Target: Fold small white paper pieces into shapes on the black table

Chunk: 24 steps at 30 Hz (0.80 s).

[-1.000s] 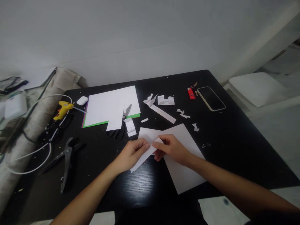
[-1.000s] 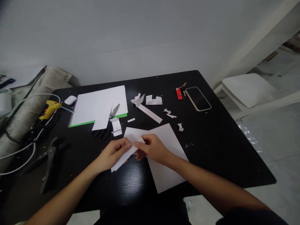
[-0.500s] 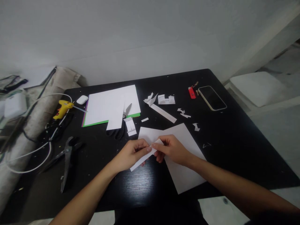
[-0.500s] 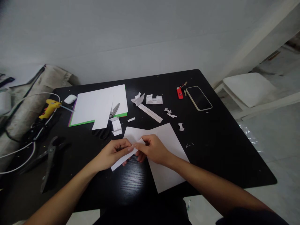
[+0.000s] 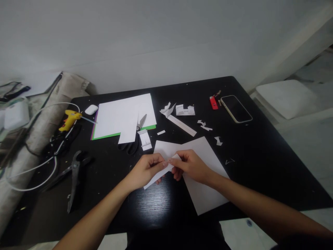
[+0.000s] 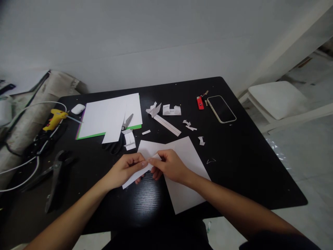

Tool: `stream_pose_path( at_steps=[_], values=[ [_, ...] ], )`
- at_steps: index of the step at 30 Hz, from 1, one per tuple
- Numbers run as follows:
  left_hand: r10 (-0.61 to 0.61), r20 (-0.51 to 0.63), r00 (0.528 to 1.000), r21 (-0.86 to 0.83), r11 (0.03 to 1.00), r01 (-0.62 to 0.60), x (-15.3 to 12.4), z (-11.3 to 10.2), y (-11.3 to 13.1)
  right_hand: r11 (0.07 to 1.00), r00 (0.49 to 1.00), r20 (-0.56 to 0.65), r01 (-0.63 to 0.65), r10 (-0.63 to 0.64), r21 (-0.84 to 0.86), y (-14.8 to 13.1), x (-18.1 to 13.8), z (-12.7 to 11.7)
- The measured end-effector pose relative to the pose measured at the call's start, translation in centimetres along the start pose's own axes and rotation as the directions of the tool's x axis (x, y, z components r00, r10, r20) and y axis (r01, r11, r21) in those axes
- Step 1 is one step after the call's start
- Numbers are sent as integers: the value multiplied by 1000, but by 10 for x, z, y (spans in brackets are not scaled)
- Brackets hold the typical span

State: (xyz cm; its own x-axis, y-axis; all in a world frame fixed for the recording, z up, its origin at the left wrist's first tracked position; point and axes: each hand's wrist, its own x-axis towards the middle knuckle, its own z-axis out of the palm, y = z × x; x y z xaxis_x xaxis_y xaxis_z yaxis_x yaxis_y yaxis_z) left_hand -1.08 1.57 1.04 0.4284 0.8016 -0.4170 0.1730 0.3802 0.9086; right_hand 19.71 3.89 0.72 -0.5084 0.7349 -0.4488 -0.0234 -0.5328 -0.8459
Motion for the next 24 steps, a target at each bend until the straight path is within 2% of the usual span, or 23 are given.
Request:
stream_pose_path(
  at_steps=[9,24],
  values=[
    [-13,6,1000,-2,1000,13,1,-1,0,1000,1000,-5,-8,8,2,-1,0,0],
    [90,62,994,-64,994,-86,3,-3,-2,999,999,3,42,-42,-35,0,0,0]
  ],
)
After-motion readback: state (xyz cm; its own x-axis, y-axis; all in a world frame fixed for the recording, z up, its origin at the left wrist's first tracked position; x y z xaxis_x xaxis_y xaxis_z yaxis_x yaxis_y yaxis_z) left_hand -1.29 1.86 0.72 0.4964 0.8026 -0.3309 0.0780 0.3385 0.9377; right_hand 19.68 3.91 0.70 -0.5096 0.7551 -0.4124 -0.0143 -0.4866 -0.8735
